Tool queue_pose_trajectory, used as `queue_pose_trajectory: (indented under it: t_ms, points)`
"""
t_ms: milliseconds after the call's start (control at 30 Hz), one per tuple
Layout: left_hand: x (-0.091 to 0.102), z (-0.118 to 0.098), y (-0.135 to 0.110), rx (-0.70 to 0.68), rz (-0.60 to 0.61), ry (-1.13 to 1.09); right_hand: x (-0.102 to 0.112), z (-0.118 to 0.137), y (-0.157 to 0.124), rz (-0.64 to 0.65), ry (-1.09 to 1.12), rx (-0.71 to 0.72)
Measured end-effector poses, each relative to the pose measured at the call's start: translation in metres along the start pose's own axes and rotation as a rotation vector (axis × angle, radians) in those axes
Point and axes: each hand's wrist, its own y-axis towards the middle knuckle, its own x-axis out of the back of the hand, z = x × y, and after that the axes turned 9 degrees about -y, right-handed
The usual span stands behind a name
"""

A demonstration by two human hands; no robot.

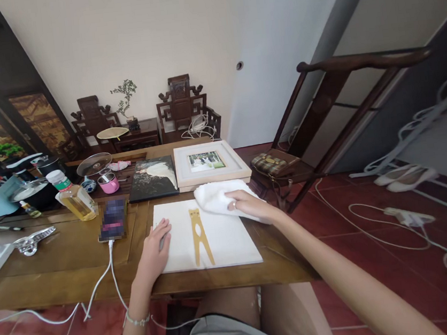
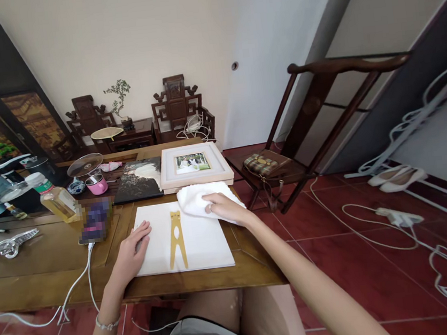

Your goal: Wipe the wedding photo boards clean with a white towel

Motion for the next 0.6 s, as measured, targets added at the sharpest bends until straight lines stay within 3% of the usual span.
queue_pose_trajectory:
  t_ms: [133,267,467,600]
  points:
    - [0.000,0.000,0.000,0.004,0.007,0.011,0.001,0.003,-0.011,0.034,-0.010,0.005]
    - [-0.001,0.002,0.000,0.001,0.016,0.013,0.006,0.015,-0.054,0.117,-0.052,-0.017]
    - [-0.002,0.002,0.001,0.002,0.002,-0.016,0.016,0.032,-0.115,0.343,-0.127,-0.075]
    - [-0.002,0.001,0.001,0.005,0.004,-0.018,0.009,0.028,-0.103,0.224,-0.165,-0.210]
